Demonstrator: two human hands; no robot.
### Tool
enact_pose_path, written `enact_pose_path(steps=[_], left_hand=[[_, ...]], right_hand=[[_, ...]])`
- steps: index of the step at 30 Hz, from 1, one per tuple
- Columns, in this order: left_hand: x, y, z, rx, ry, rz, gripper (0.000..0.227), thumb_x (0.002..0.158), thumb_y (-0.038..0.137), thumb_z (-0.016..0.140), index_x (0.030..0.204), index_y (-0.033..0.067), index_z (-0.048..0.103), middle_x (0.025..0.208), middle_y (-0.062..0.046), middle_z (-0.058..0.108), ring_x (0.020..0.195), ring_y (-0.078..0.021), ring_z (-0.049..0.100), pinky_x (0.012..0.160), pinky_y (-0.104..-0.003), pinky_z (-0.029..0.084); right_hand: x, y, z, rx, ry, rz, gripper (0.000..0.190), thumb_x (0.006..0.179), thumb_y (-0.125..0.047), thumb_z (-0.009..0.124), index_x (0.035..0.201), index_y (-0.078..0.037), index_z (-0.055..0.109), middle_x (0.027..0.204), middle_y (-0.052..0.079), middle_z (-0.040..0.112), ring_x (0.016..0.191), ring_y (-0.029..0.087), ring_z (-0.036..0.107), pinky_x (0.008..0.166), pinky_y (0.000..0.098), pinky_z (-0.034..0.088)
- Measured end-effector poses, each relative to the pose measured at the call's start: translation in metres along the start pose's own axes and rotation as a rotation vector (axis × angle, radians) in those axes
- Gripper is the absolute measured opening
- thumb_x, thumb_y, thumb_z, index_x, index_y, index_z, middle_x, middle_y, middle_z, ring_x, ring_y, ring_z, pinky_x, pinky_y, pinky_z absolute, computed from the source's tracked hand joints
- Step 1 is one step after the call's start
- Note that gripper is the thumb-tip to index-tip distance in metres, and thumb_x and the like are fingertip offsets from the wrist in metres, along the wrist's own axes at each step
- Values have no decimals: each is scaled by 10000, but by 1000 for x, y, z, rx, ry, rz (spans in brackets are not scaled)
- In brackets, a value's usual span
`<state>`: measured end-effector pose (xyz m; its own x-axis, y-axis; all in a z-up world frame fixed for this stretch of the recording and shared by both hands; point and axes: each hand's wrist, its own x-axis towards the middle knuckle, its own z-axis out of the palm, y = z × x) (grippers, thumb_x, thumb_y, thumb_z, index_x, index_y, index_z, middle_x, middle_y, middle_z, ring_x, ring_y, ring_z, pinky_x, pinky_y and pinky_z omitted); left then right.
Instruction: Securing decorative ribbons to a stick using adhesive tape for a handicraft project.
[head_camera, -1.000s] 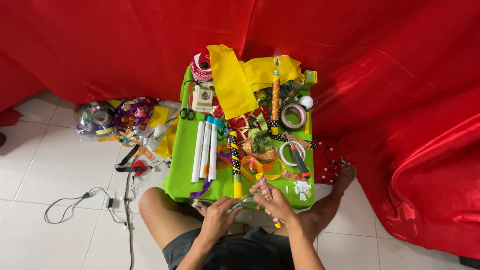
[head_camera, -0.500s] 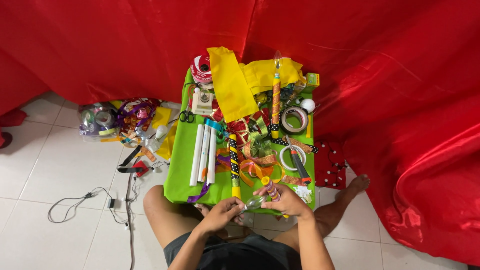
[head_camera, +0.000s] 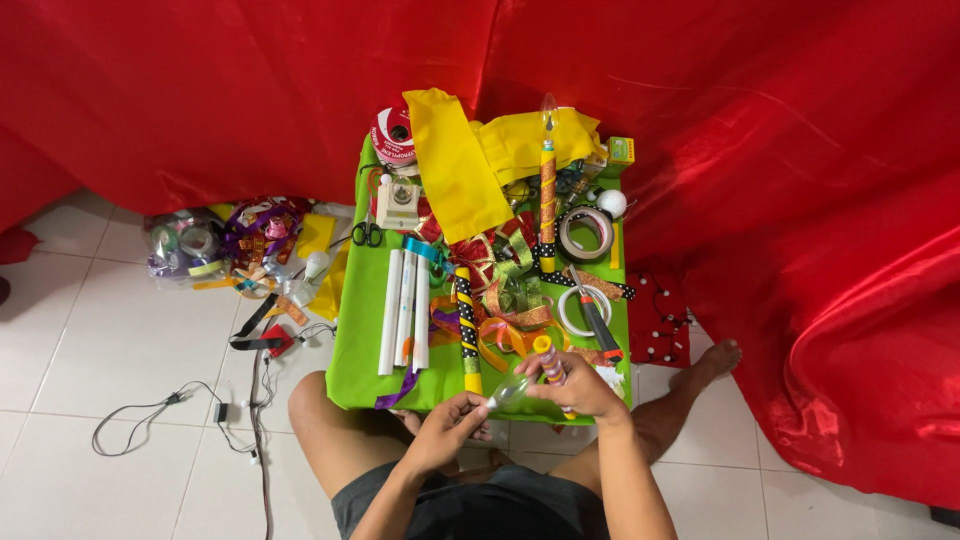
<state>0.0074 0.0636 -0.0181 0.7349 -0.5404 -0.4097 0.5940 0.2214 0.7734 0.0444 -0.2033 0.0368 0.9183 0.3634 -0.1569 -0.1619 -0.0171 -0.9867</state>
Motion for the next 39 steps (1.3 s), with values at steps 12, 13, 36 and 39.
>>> enact_pose_path(steps=[12, 13, 36, 39], left_hand=[[-15, 5, 1, 176, 234, 213, 250, 873, 35, 784, 1069, -3, 634, 870, -82, 675, 739, -144, 622, 642, -261, 572], [-16, 5, 1, 178, 233, 212, 250, 873, 35, 784, 1069, -3, 634, 870, -82, 675, 739, -144, 622, 642, -261, 572], [75, 72, 48, 957, 258, 669, 113, 833, 31, 706, 940, 39, 673, 902, -69, 708, 689, -213, 644, 618, -334, 519], [104, 74, 58, 930, 227, 715, 184, 830, 34, 687, 1000, -35, 707, 1075, -115, 727, 773, -258, 701, 710, -345, 577]], right_hand=[[41, 16, -21, -759, 950, -158, 240, 813, -93, 815, 986, -24, 663, 861, 89, 670, 632, 190, 604, 586, 325, 488], [47, 25, -22, -758, 952, -157, 240, 813, -93, 815, 986, -24, 663, 861, 89, 670, 632, 190, 604, 586, 325, 488], [-74, 24, 45, -415, 756, 52, 190, 875, -121, 714, 1051, -51, 727, 775, 32, 687, 556, 110, 544, 522, 264, 450], [-80, 24, 46, -338, 786, 65, 169, 867, -102, 727, 1024, -40, 731, 660, 28, 652, 484, 109, 516, 454, 269, 420]])
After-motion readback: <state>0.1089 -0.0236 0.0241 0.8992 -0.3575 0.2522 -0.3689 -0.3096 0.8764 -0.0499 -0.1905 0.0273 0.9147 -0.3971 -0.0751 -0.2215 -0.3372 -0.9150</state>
